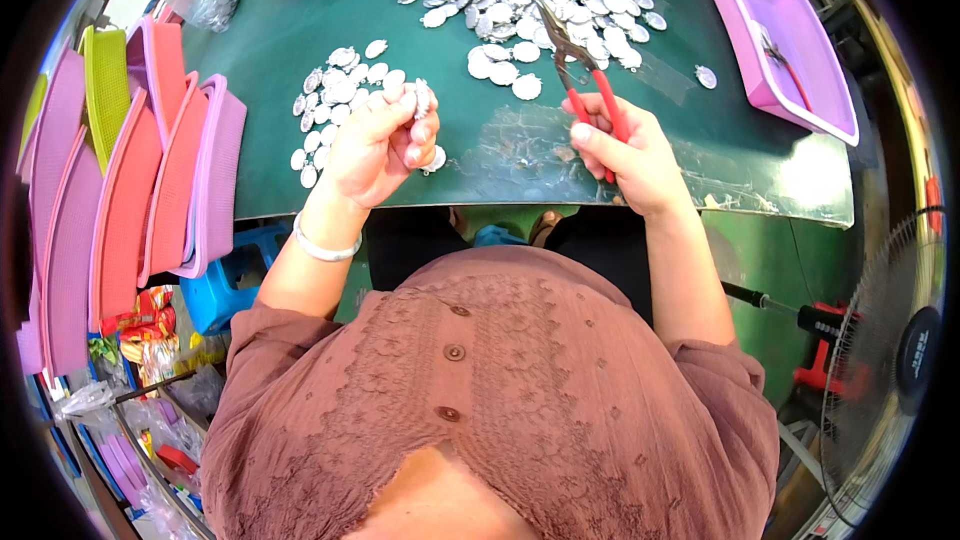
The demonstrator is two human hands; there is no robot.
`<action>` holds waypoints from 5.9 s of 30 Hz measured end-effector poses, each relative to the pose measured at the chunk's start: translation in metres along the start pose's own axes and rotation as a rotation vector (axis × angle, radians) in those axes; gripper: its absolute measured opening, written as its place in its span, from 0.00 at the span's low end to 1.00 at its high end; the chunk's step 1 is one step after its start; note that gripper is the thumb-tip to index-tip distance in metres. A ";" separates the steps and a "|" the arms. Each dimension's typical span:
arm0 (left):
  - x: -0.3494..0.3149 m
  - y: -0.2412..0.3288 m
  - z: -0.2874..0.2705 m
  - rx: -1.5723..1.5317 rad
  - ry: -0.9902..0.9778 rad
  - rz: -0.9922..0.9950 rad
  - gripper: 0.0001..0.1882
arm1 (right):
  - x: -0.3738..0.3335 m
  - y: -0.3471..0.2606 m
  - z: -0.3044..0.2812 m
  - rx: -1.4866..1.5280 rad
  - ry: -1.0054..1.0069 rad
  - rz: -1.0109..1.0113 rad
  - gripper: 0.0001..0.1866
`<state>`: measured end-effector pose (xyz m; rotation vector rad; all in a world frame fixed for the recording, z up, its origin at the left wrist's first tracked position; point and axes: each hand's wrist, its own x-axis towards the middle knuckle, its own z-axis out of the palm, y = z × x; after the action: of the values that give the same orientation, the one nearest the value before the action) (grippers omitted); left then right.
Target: The person uses pliers to attach small metal loops to silver circular pendants on a green table. They repeatedly pick up pendants, secure the loops, and place the finished pieces into a yellow basket.
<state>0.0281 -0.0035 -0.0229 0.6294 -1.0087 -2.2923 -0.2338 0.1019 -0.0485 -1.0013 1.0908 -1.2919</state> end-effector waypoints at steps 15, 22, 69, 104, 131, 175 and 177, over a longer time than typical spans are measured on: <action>-0.009 -0.020 0.036 0.353 0.098 -0.156 0.09 | 0.007 -0.003 0.050 -0.227 -0.095 -0.314 0.16; -0.010 -0.018 0.039 0.374 0.119 -0.182 0.09 | 0.009 -0.002 0.055 -0.297 -0.064 -0.336 0.16; 0.038 -0.012 0.012 1.820 0.113 0.546 0.19 | 0.003 0.011 -0.020 -1.091 0.482 -0.494 0.27; 0.011 -0.019 0.010 1.874 0.203 0.478 0.06 | -0.016 0.002 -0.054 -1.401 0.477 -0.516 0.28; 0.030 -0.002 -0.012 1.683 0.342 0.344 0.09 | -0.016 0.003 -0.055 -1.411 0.483 -0.503 0.29; 0.035 -0.005 -0.015 1.900 0.289 0.566 0.14 | -0.016 0.004 -0.055 -1.395 0.485 -0.468 0.29; 0.035 -0.005 -0.015 1.907 0.297 0.570 0.14 | -0.016 0.004 -0.055 -1.398 0.484 -0.470 0.29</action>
<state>0.0105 -0.0309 -0.0427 1.0085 -2.5161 -0.1689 -0.2863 0.1197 -0.0633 -2.1024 2.3520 -1.0309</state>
